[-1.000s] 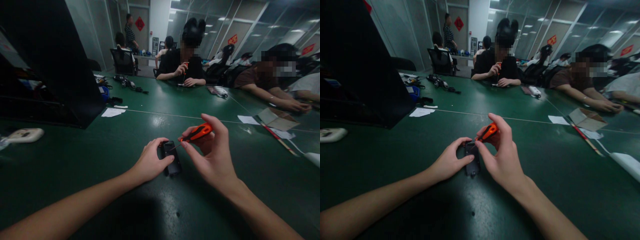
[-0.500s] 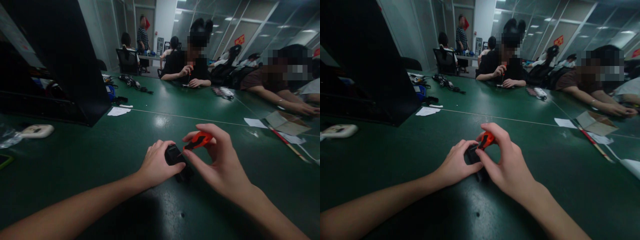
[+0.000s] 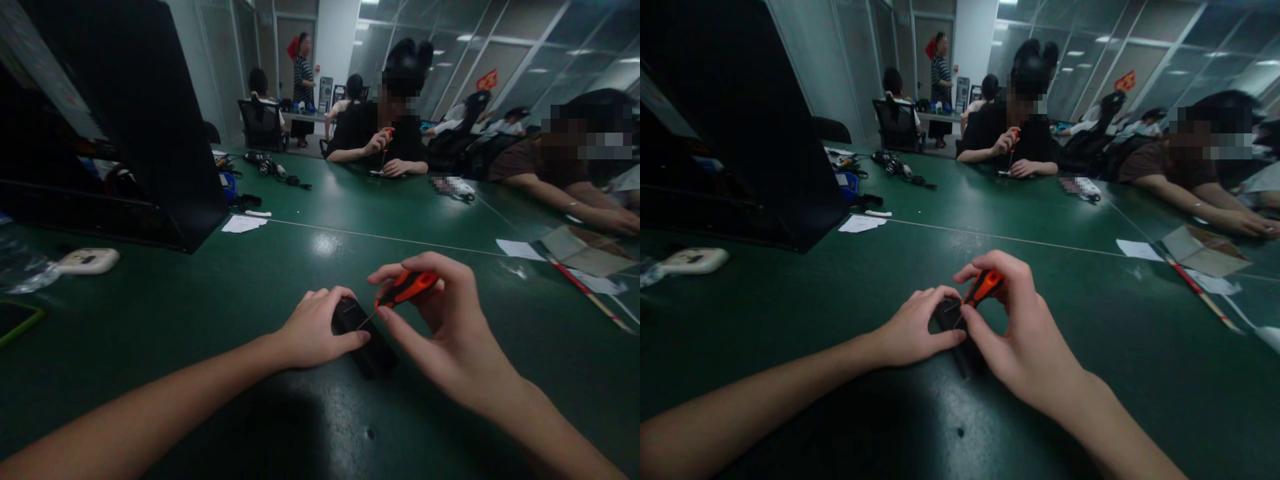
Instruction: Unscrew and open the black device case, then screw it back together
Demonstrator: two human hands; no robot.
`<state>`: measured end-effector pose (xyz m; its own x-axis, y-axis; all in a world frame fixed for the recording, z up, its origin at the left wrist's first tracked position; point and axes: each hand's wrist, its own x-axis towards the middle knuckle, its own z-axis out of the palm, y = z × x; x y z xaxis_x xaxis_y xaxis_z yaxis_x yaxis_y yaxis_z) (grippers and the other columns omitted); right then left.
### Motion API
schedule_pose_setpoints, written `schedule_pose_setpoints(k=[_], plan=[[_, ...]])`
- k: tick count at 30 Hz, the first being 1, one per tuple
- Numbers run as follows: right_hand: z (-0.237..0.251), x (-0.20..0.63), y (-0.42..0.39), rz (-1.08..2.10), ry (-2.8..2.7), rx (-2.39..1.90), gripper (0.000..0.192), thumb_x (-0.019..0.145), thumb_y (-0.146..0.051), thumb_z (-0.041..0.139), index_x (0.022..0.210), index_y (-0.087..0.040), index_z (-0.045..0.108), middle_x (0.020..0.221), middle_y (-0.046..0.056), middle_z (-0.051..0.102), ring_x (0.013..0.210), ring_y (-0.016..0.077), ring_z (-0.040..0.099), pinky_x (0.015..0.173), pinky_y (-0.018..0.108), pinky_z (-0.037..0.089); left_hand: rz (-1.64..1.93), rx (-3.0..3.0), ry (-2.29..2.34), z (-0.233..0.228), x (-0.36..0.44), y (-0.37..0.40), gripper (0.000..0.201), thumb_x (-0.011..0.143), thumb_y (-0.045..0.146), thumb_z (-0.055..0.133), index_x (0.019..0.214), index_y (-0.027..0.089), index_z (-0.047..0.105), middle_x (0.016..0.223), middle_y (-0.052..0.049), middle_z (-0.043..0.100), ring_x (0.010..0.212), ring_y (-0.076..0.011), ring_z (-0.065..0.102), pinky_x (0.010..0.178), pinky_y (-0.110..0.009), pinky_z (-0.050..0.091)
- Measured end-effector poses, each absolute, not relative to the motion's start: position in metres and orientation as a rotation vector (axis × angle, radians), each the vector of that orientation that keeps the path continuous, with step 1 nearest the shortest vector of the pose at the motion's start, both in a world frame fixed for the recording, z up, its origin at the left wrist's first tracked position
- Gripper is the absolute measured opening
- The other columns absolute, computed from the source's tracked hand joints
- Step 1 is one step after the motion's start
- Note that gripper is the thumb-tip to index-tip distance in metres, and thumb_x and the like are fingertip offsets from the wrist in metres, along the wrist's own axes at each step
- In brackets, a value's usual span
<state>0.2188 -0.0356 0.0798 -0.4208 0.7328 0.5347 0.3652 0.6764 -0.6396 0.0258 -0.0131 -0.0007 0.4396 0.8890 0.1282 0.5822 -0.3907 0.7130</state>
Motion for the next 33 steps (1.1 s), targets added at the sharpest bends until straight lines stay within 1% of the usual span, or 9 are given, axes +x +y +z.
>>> schedule_pose_setpoints(k=[4,8,13,16,20,23,26,29,33], plan=[[0.082,0.218,-0.038,0.581,-2.043,-0.828,0.056,0.091,-0.009,0.061,0.134,-0.033,0.036,0.118,0.006,0.058,0.106,0.0216,0.065,0.093,0.042,0.059,0.591,2.182,1.103,0.003,0.018,-0.009,0.064,0.082,0.061,0.07,0.135,0.028,0.053,0.125,-0.009,0.066,0.113,-0.0333,0.059,0.097,-0.048,0.042],[0.084,0.218,-0.04,0.506,-2.1,-0.802,0.055,0.089,-0.007,0.062,0.131,-0.032,0.038,0.112,0.005,0.058,0.1,0.0214,0.067,0.089,0.041,0.059,0.632,2.176,1.102,0.001,0.023,-0.013,0.055,0.084,0.063,0.067,0.123,0.026,0.058,0.117,-0.007,0.068,0.106,-0.0308,0.061,0.091,-0.045,0.044],[0.087,0.22,-0.041,0.416,-2.131,-0.789,0.044,0.089,-0.011,0.067,0.119,-0.031,0.042,0.102,0.003,0.062,0.089,0.0202,0.067,0.077,0.036,0.06,0.657,2.187,1.133,-0.001,0.026,-0.016,0.057,0.082,0.066,0.067,0.119,0.022,0.059,0.114,-0.008,0.068,0.101,-0.031,0.062,0.087,-0.044,0.045],[0.089,0.222,-0.041,0.463,-2.125,-0.819,0.041,0.092,-0.012,0.063,0.119,-0.031,0.04,0.104,0.003,0.062,0.09,0.0203,0.067,0.077,0.037,0.059,0.589,2.157,0.995,0.005,0.018,-0.008,0.054,0.082,0.059,0.072,0.121,0.023,0.062,0.11,-0.006,0.07,0.099,-0.0285,0.065,0.089,-0.041,0.047],[0.094,0.226,-0.041,0.448,-2.179,-0.866,0.05,0.089,-0.007,0.061,0.126,-0.029,0.036,0.114,0.006,0.062,0.095,0.0201,0.066,0.079,0.035,0.058,0.495,2.072,0.784,0.014,0.011,-0.002,0.04,0.091,0.041,0.064,0.126,0.023,0.066,0.104,-0.004,0.072,0.094,-0.0232,0.067,0.086,-0.034,0.05],[0.095,0.229,-0.041,0.378,-2.224,-0.843,0.052,0.087,-0.007,0.063,0.127,-0.028,0.037,0.116,0.007,0.063,0.097,0.0211,0.067,0.079,0.036,0.059,0.553,2.104,0.874,0.012,0.016,-0.008,0.039,0.09,0.038,0.064,0.126,0.024,0.066,0.108,-0.005,0.073,0.098,-0.0249,0.066,0.092,-0.038,0.049],[0.095,0.232,-0.04,0.357,-2.245,-0.788,0.05,0.089,-0.013,0.067,0.126,-0.029,0.038,0.114,0.007,0.063,0.093,0.0213,0.069,0.074,0.035,0.061,0.611,2.162,1.015,0.007,0.026,-0.018,0.041,0.086,0.044,0.068,0.122,0.024,0.067,0.111,-0.007,0.073,0.103,-0.029,0.065,0.098,-0.045,0.045],[0.097,0.234,-0.041,0.343,-2.257,-0.81,0.04,0.091,-0.021,0.069,0.12,-0.027,0.042,0.105,0.004,0.064,0.08,0.0181,0.069,0.064,0.03,0.06,0.596,2.153,1.052,0.005,0.029,-0.021,0.041,0.086,0.049,0.067,0.12,0.025,0.067,0.11,-0.007,0.073,0.103,-0.0297,0.064,0.097,-0.047,0.045],[0.105,0.237,-0.043,0.385,-2.257,-0.877,0.026,0.094,-0.017,0.062,0.112,-0.026,0.044,0.098,0.003,0.066,0.08,0.0171,0.068,0.066,0.03,0.059,0.524,2.111,1.012,0.011,0.026,-0.019,0.04,0.087,0.043,0.066,0.125,0.028,0.066,0.112,-0.005,0.072,0.106,-0.0299,0.061,0.096,-0.045,0.046]])
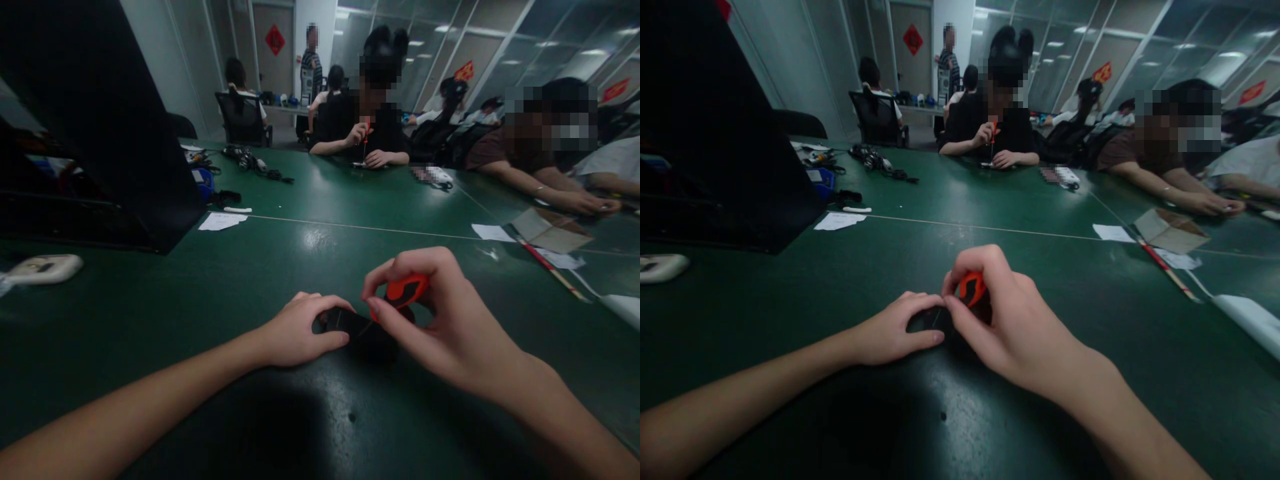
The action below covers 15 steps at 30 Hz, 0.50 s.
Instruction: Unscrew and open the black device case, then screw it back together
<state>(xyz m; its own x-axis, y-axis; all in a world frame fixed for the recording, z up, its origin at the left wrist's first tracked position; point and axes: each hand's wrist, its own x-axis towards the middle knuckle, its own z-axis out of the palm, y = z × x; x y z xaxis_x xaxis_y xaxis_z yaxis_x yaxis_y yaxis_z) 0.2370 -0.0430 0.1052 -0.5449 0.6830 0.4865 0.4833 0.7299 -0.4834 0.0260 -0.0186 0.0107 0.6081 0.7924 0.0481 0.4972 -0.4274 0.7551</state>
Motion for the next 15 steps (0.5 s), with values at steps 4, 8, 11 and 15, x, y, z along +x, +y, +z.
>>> schedule_pose_setpoints(k=[4,8,11,15], plan=[[0.114,0.241,-0.046,0.397,-2.327,-0.892,0.029,0.09,-0.013,0.062,0.11,-0.026,0.047,0.11,0.006,0.067,0.084,0.0181,0.07,0.068,0.03,0.058,0.516,2.08,1.027,0.016,0.027,-0.019,0.041,0.087,0.039,0.066,0.125,0.026,0.066,0.118,-0.005,0.072,0.111,-0.0311,0.061,0.1,-0.046,0.044],[0.122,0.244,-0.049,0.298,-2.394,-0.917,0.021,0.088,-0.018,0.066,0.104,-0.024,0.053,0.102,0.005,0.07,0.075,0.0174,0.069,0.064,0.031,0.057,0.536,2.065,1.034,0.016,0.03,-0.022,0.037,0.086,0.037,0.067,0.122,0.025,0.067,0.118,-0.006,0.071,0.111,-0.0306,0.061,0.101,-0.047,0.043],[0.125,0.245,-0.051,0.257,-2.406,-0.931,0.012,0.092,-0.025,0.066,0.098,-0.024,0.056,0.086,0.001,0.069,0.066,0.0163,0.067,0.058,0.029,0.053,0.537,2.051,1.031,0.013,0.03,-0.022,0.036,0.087,0.039,0.067,0.121,0.027,0.067,0.116,-0.005,0.071,0.11,-0.0305,0.06,0.1,-0.047,0.043],[0.126,0.243,-0.054,0.259,-2.368,-0.968,0.025,0.09,-0.017,0.062,0.113,-0.024,0.056,0.099,0.005,0.072,0.073,0.0185,0.07,0.065,0.031,0.056,0.581,2.078,1.021,0.01,0.028,-0.023,0.044,0.088,0.038,0.066,0.131,0.031,0.063,0.123,-0.005,0.069,0.113,-0.0302,0.057,0.101,-0.047,0.041]])
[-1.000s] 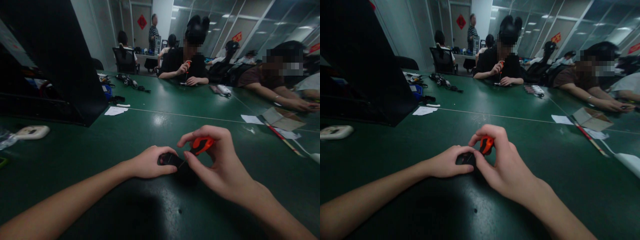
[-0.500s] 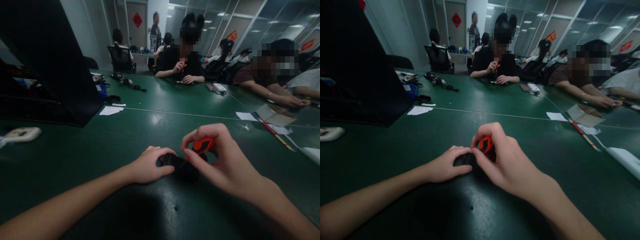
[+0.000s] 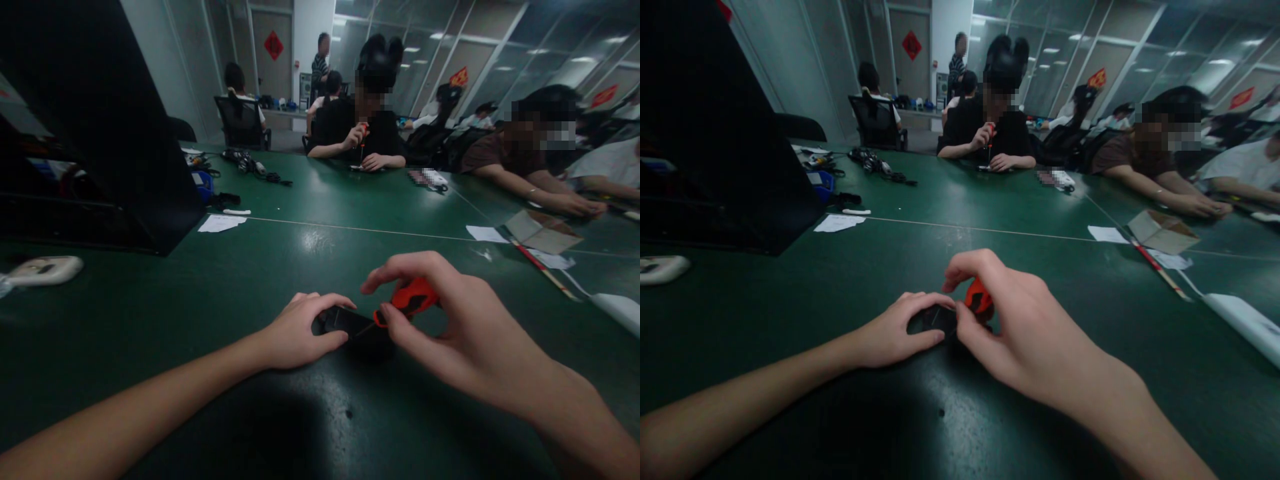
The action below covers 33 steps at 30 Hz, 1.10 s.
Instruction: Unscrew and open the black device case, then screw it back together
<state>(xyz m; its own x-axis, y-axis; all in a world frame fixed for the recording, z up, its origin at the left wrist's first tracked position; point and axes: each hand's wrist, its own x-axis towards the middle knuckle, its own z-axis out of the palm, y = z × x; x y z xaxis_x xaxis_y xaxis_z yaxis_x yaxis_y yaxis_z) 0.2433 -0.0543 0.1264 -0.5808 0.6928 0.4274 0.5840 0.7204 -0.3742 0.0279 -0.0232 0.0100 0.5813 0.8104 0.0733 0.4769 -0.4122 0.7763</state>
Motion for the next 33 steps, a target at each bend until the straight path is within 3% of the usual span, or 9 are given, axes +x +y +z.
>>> schedule_pose_setpoints(k=[3,8,10,14,19,25,30,33], plan=[[0.13,0.242,-0.057,0.266,-2.376,-0.985,0.027,0.085,-0.014,0.062,0.11,-0.023,0.059,0.102,0.006,0.072,0.079,0.0211,0.07,0.069,0.034,0.057,0.611,2.176,0.921,0.01,0.028,-0.024,0.04,0.092,0.034,0.062,0.132,0.035,0.063,0.124,-0.003,0.068,0.113,-0.0276,0.057,0.1,-0.045,0.04],[0.135,0.243,-0.06,0.26,-2.392,-1.027,0.003,0.09,-0.023,0.063,0.091,-0.02,0.061,0.083,0.002,0.068,0.068,0.0162,0.065,0.062,0.029,0.052,0.63,2.218,0.934,0.011,0.03,-0.024,0.034,0.091,0.033,0.064,0.125,0.034,0.067,0.113,-0.001,0.07,0.106,-0.0252,0.058,0.097,-0.043,0.04],[0.135,0.242,-0.06,0.226,-2.394,-1.012,0.002,0.092,-0.02,0.06,0.093,-0.02,0.062,0.082,0.001,0.068,0.067,0.014,0.064,0.061,0.026,0.05,0.64,2.193,0.967,0.01,0.032,-0.024,0.033,0.088,0.035,0.069,0.122,0.034,0.069,0.112,0.0,0.071,0.107,-0.0253,0.058,0.098,-0.043,0.04],[0.136,0.24,-0.061,0.191,-2.411,-1.018,0.03,0.084,-0.011,0.059,0.113,-0.019,0.06,0.101,0.003,0.07,0.083,0.0154,0.068,0.072,0.026,0.052,0.635,2.186,0.98,0.01,0.034,-0.024,0.033,0.087,0.038,0.071,0.12,0.034,0.069,0.116,-0.001,0.07,0.11,-0.0258,0.059,0.1,-0.044,0.039],[0.138,0.243,-0.061,0.18,-2.426,-1.078,0.004,0.09,-0.02,0.061,0.094,-0.02,0.061,0.085,0.0,0.067,0.071,0.0139,0.065,0.067,0.027,0.049,0.62,2.236,0.975,0.01,0.035,-0.025,0.038,0.089,0.037,0.067,0.126,0.035,0.065,0.113,-0.001,0.069,0.107,-0.0258,0.059,0.097,-0.044,0.04],[0.139,0.246,-0.057,0.187,-2.455,-1.036,0.03,0.086,-0.011,0.059,0.115,-0.02,0.059,0.11,0.005,0.067,0.091,0.0174,0.066,0.077,0.027,0.051,0.704,2.205,0.962,0.008,0.04,-0.027,0.04,0.081,0.036,0.076,0.119,0.031,0.065,0.119,0.001,0.072,0.112,-0.0253,0.061,0.102,-0.044,0.036],[0.142,0.247,-0.057,0.201,-2.498,-1.036,0.005,0.092,-0.02,0.06,0.096,-0.022,0.061,0.092,0.002,0.067,0.079,0.0164,0.065,0.069,0.027,0.05,0.715,2.171,0.971,0.005,0.044,-0.027,0.047,0.076,0.044,0.082,0.118,0.032,0.065,0.119,0.002,0.073,0.112,-0.0263,0.062,0.101,-0.045,0.036],[0.14,0.248,-0.057,0.215,-2.478,-1.05,0.013,0.095,-0.021,0.056,0.106,-0.023,0.061,0.096,0.002,0.07,0.08,0.0168,0.068,0.069,0.028,0.052,0.72,2.151,0.986,0.002,0.048,-0.026,0.044,0.079,0.048,0.08,0.117,0.032,0.066,0.115,0.001,0.074,0.11,-0.0263,0.063,0.099,-0.045,0.036]])
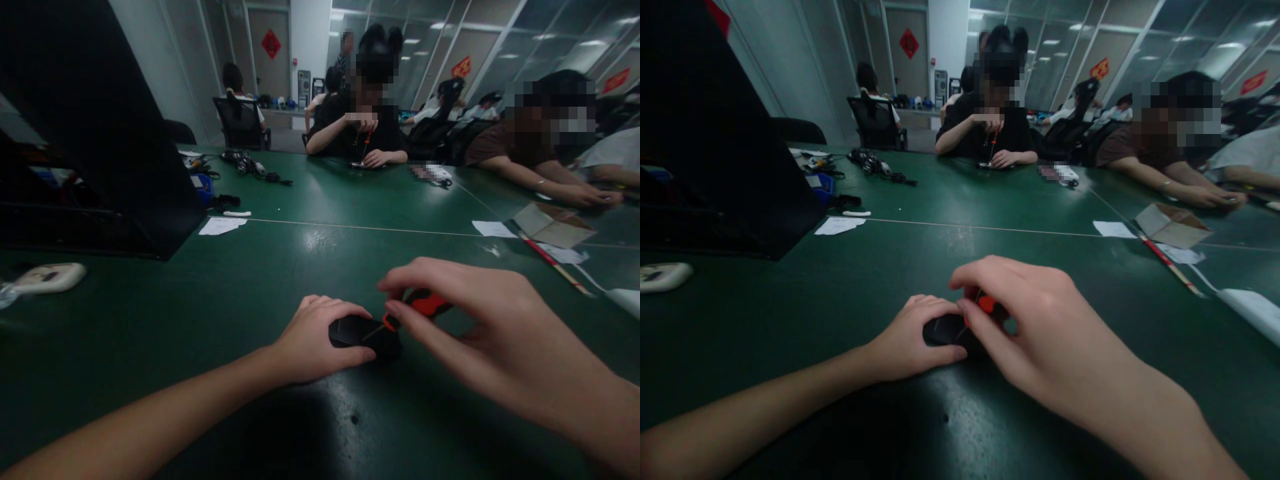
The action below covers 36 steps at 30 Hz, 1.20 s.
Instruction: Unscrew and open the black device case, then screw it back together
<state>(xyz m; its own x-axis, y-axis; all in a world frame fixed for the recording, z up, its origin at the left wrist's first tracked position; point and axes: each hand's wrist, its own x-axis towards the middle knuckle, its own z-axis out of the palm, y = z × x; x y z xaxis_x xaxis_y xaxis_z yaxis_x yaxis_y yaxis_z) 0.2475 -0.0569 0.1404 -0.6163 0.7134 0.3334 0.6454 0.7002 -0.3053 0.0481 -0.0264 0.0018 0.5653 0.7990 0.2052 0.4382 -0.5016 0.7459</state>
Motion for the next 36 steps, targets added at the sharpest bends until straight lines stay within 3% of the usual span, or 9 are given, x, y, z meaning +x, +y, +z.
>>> schedule_pose_setpoints(k=[2,4,8,10,19,24,36], plan=[[0.14,0.248,-0.058,0.25,-2.486,-1.042,0.031,0.093,-0.018,0.056,0.124,-0.024,0.056,0.11,0.004,0.071,0.089,0.0186,0.07,0.073,0.029,0.054,0.73,2.149,0.989,0.0,0.05,-0.026,0.042,0.081,0.048,0.078,0.117,0.031,0.067,0.112,0.001,0.074,0.109,-0.0265,0.064,0.098,-0.045,0.037],[0.14,0.25,-0.058,0.278,-2.505,-1.027,0.037,0.091,-0.018,0.058,0.128,-0.025,0.054,0.115,0.005,0.07,0.092,0.0193,0.07,0.075,0.029,0.054,0.733,2.156,0.982,0.0,0.051,-0.026,0.041,0.081,0.048,0.078,0.117,0.031,0.067,0.112,0.001,0.074,0.109,-0.0265,0.064,0.098,-0.045,0.037],[0.144,0.25,-0.059,0.294,-2.498,-1.063,0.004,0.094,-0.025,0.06,0.097,-0.023,0.062,0.089,0.001,0.069,0.074,0.0152,0.067,0.066,0.026,0.051,0.713,2.166,0.941,0.005,0.043,-0.022,0.037,0.081,0.044,0.078,0.112,0.026,0.067,0.111,0.0,0.073,0.105,-0.0241,0.065,0.096,-0.041,0.041],[0.144,0.248,-0.059,0.324,-2.498,-1.088,0.008,0.096,-0.024,0.057,0.089,-0.022,0.062,0.082,0.0,0.068,0.068,0.0138,0.064,0.061,0.025,0.048,0.688,2.169,0.917,0.009,0.036,-0.019,0.034,0.081,0.041,0.076,0.11,0.024,0.066,0.109,-0.002,0.071,0.102,-0.0235,0.065,0.092,-0.038,0.045],[0.134,0.234,-0.065,0.428,-2.512,-1.081,0.016,0.091,-0.011,0.054,0.096,-0.021,0.065,0.085,0.001,0.07,0.072,0.0159,0.065,0.063,0.026,0.045,0.741,2.292,1.033,0.011,0.026,-0.018,0.025,0.081,0.036,0.072,0.102,0.024,0.067,0.1,-0.001,0.073,0.093,-0.024,0.068,0.086,-0.039,0.045],[0.133,0.233,-0.065,0.256,-2.554,-1.199,0.007,0.094,-0.02,0.057,0.091,-0.021,0.063,0.08,0.001,0.069,0.065,0.0168,0.062,0.057,0.028,0.04,0.736,2.288,1.049,0.009,0.032,-0.021,0.021,0.086,0.039,0.07,0.104,0.028,0.071,0.105,0.001,0.076,0.096,-0.0225,0.069,0.083,-0.036,0.045],[0.148,0.268,-0.045,0.135,-2.487,-1.373,0.019,0.089,-0.032,0.062,0.075,-0.022,0.07,0.06,0.001,0.068,0.053,0.018,0.063,0.049,0.028,0.039,0.643,2.374,1.104,0.019,0.034,-0.022,0.032,0.086,0.044,0.07,0.113,0.027,0.07,0.112,-0.001,0.075,0.102,-0.0242,0.068,0.09,-0.041,0.046]])
